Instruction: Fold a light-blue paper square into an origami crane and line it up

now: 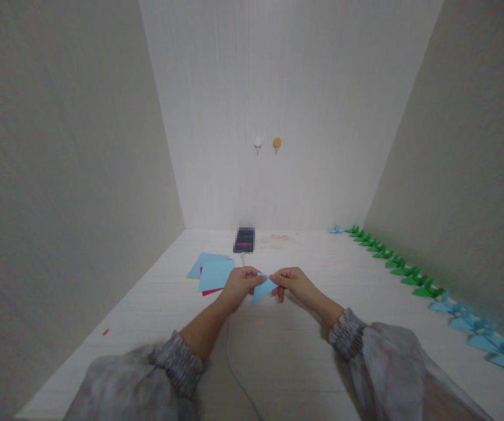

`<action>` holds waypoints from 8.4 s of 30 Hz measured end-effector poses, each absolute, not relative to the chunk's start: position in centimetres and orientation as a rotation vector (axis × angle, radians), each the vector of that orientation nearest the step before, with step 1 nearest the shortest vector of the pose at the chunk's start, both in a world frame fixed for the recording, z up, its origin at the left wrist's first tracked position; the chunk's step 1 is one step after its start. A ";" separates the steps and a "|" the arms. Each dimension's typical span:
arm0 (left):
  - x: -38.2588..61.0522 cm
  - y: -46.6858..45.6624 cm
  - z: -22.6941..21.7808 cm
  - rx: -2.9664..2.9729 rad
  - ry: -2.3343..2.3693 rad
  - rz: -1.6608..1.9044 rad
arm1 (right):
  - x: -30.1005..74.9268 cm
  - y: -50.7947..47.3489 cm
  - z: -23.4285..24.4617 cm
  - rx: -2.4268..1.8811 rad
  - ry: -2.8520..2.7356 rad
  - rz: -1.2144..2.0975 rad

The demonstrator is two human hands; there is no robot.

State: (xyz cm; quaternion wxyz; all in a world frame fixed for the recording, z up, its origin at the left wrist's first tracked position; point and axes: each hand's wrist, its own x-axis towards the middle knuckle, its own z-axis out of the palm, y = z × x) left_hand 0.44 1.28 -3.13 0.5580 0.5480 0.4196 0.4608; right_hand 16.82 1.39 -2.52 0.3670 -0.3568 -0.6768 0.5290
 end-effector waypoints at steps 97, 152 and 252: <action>-0.5 1.7 -2.8 1.142 0.911 1.127 | 17.4 2.4 -2.8 -0.966 -1.496 1.254; 1.4 1.0 -2.1 1.325 0.925 1.159 | 15.0 0.6 -3.6 -0.930 -1.525 1.625; 0.7 1.0 -1.9 1.067 0.705 1.327 | 15.5 -0.1 -0.9 -0.736 -1.771 0.841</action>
